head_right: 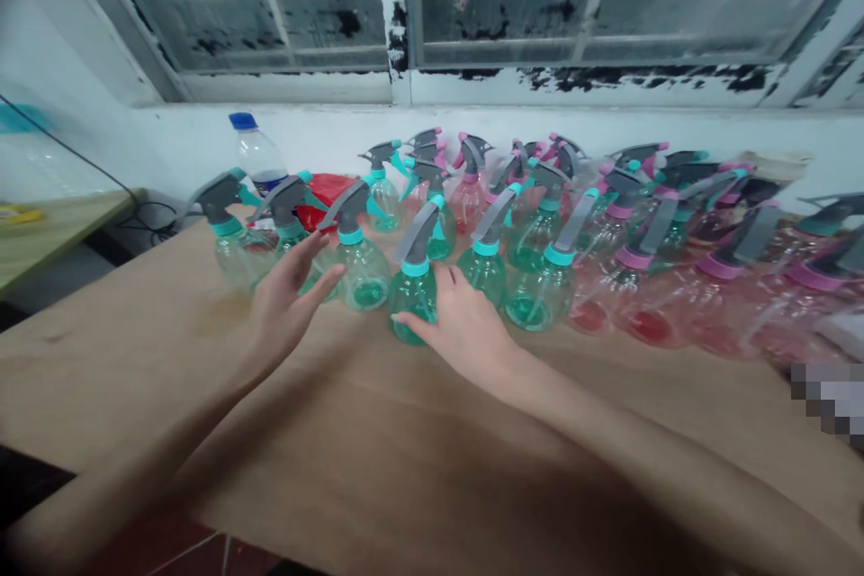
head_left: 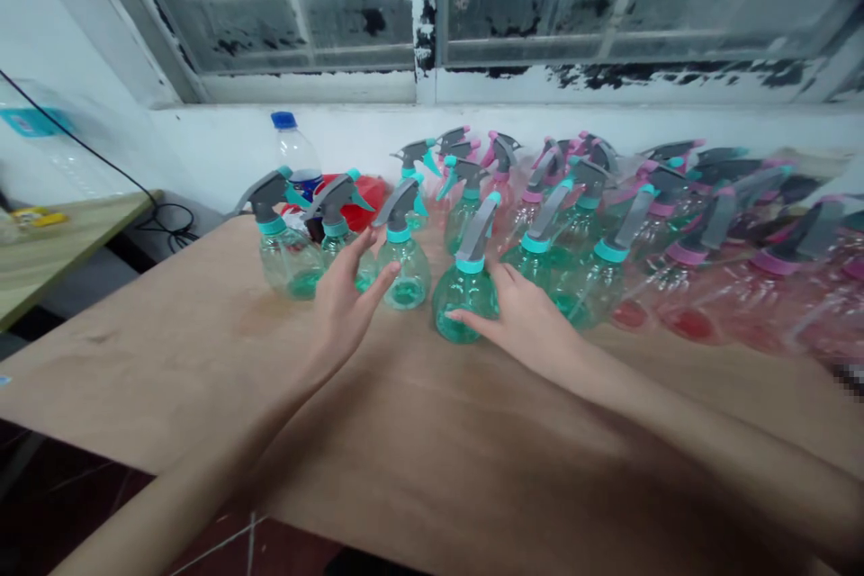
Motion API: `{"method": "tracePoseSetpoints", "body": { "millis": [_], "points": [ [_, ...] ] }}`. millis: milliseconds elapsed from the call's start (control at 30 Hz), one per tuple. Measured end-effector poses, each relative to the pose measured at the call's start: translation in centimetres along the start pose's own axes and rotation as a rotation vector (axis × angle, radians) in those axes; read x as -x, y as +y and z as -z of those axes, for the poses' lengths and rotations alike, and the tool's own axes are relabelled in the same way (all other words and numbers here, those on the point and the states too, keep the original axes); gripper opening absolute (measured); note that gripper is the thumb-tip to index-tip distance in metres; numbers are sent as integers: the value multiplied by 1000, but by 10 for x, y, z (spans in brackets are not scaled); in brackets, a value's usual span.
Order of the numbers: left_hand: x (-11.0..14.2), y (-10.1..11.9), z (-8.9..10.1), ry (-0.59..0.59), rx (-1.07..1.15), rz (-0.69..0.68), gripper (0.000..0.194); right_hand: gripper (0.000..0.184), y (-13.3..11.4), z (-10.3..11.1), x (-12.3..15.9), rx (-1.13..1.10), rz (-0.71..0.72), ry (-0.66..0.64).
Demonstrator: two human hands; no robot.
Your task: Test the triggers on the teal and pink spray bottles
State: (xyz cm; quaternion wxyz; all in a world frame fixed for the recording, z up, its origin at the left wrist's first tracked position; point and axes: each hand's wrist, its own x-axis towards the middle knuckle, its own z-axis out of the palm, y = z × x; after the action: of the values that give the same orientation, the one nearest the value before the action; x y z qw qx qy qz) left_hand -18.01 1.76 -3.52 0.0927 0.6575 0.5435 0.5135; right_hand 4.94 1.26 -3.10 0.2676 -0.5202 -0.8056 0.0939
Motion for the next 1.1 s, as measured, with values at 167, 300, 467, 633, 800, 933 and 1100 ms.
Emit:
{"method": "tracePoseSetpoints", "body": {
  "millis": [167,300,467,633,800,933,1100],
  "points": [
    [43,22,8,-136,79,39,35,65,-5,8,33,24,7,-38],
    [52,57,-15,-358,127,-84,66,59,-7,18,62,-10,32,-81],
    [50,110,-48,-492,264,-92,61,63,-2,25,97,28,94,-59],
    [55,133,-72,-493,362,-90,31,74,21,30,113,133,187,102],
    [49,131,-93,-461,362,-62,36,75,77,37,115,61,253,25],
    [38,129,-104,-432,319,-55,41,64,122,36,127,31,181,-57],
    [30,134,-106,-457,292,-68,33,61,144,34,139,17,140,-121]
  ]
}}
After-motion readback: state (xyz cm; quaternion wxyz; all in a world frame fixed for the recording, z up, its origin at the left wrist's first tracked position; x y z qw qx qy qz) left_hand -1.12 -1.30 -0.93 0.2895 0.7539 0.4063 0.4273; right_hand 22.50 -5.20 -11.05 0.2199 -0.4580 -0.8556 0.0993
